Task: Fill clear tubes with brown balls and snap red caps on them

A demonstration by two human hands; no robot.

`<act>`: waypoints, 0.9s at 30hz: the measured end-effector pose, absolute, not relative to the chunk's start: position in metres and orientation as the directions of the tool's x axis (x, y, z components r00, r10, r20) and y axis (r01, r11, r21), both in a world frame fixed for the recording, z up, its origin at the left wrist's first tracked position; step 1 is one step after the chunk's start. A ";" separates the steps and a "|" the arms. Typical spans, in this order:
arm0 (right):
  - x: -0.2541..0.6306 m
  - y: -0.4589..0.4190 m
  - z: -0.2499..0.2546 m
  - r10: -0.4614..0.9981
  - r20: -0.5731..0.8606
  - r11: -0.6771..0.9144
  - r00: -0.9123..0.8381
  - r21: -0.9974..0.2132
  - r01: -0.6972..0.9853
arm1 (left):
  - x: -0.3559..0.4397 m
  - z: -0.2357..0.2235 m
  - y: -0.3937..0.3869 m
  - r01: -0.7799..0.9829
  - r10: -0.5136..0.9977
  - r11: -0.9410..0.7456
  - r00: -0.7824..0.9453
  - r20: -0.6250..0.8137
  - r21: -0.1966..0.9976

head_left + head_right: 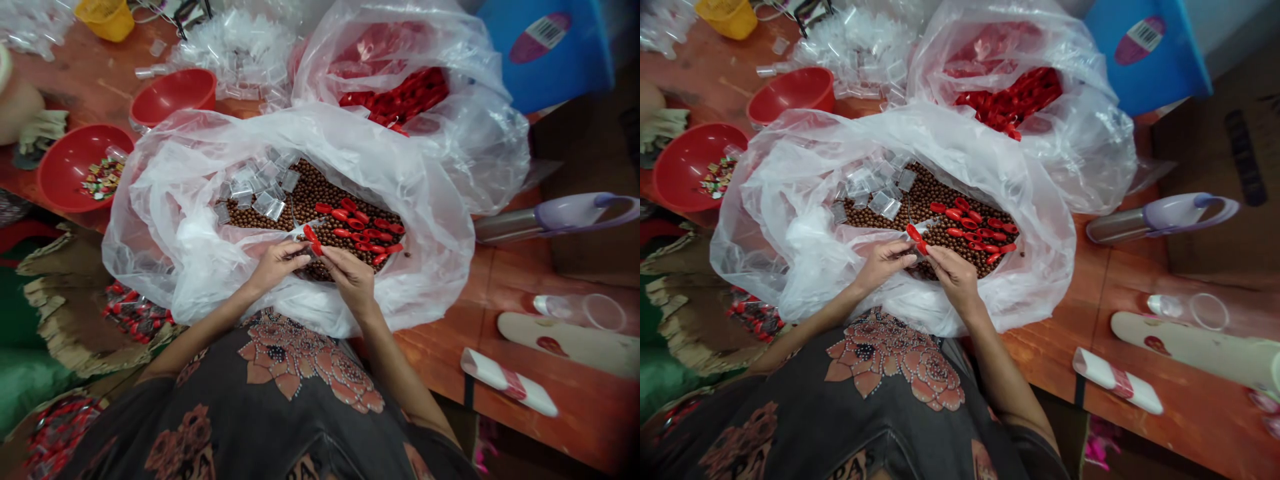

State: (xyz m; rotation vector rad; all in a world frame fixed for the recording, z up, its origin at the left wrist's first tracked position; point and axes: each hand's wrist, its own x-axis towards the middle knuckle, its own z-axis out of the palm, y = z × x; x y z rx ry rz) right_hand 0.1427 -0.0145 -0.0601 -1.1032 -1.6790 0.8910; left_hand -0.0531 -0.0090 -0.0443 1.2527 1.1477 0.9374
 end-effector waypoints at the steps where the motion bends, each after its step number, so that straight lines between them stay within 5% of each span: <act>1: 0.145 -0.015 -0.062 0.934 0.303 0.348 -0.190 -0.891 0.291 | -0.053 -0.043 -0.009 0.085 0.970 0.105 0.210 -0.121 0.991; 11: 0.143 -0.015 -0.073 0.808 0.456 0.587 -0.374 -0.682 0.436 | -0.058 -0.046 -0.012 0.106 0.972 0.062 0.218 -0.084 0.992; 19: 0.124 -0.017 -0.079 0.742 0.560 0.656 -0.368 -0.493 0.572 | -0.039 -0.048 -0.027 -0.112 0.958 0.276 0.115 -0.264 0.955; 27: 0.130 -0.022 -0.070 0.740 0.498 0.668 -0.452 -0.460 0.586 | -0.028 -0.047 -0.021 -0.487 0.820 0.570 0.289 -0.493 0.662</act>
